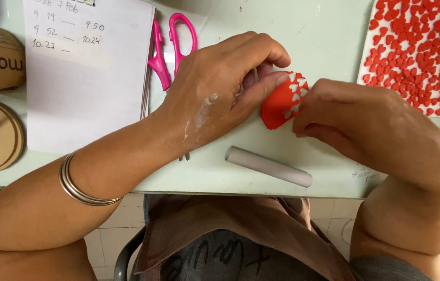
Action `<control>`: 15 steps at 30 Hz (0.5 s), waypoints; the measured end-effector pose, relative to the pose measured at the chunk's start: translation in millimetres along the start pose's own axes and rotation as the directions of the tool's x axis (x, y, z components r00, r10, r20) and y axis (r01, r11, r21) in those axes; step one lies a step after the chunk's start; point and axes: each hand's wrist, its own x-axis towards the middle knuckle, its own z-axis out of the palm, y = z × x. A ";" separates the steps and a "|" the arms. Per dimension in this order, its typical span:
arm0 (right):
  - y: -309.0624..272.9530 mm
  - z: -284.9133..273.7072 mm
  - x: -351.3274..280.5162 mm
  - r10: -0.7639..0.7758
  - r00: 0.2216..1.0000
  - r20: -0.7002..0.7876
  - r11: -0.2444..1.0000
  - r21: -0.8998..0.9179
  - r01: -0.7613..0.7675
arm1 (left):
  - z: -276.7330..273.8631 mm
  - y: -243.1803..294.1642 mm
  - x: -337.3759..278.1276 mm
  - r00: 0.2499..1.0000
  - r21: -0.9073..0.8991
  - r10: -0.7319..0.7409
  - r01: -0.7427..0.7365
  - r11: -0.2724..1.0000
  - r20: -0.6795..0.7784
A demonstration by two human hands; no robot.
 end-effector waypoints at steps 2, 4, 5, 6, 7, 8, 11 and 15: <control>1.1 -0.5 -2.1 0.008 1.000 -0.007 0.999 -0.035 -0.008 | 1.3 -0.3 -0.5 1.000 0.008 0.003 -0.003 1.000 -0.001; 0.6 0.3 -0.9 0.010 1.000 -0.016 0.997 -0.073 -0.011 | 1.8 -1.2 -0.5 1.000 0.020 0.008 -0.007 1.000 -0.005; -0.6 1.8 0.6 -0.010 1.000 -0.022 0.992 -0.126 0.007 | 2.2 -1.4 -0.7 1.000 0.034 -0.003 0.003 0.999 -0.004; -2.0 3.1 2.2 -0.030 0.999 -0.026 0.983 -0.179 0.025 | 2.4 -1.5 -1.0 1.000 0.047 -0.014 0.014 0.999 -0.002; -1.7 3.7 1.9 -0.037 0.999 -0.029 0.983 -0.182 0.031 | 1.7 -1.4 -1.3 1.000 0.055 -0.012 0.012 0.998 -0.005; -1.0 4.3 1.7 0.079 0.996 -0.033 0.978 -0.189 -0.084 | 1.2 -1.4 -1.5 1.000 0.045 -0.017 0.017 0.999 -0.006; 9.2 3.3 -6.6 0.185 0.980 -0.076 0.954 -0.224 -0.198 | 2.8 -1.3 -1.4 1.000 0.037 -0.032 0.031 0.999 0.002; 11.3 1.1 -6.9 0.175 0.977 -0.126 0.936 -0.286 -0.204 | 4.2 -2.2 -2.3 0.998 0.054 -0.061 0.061 0.997 0.000</control>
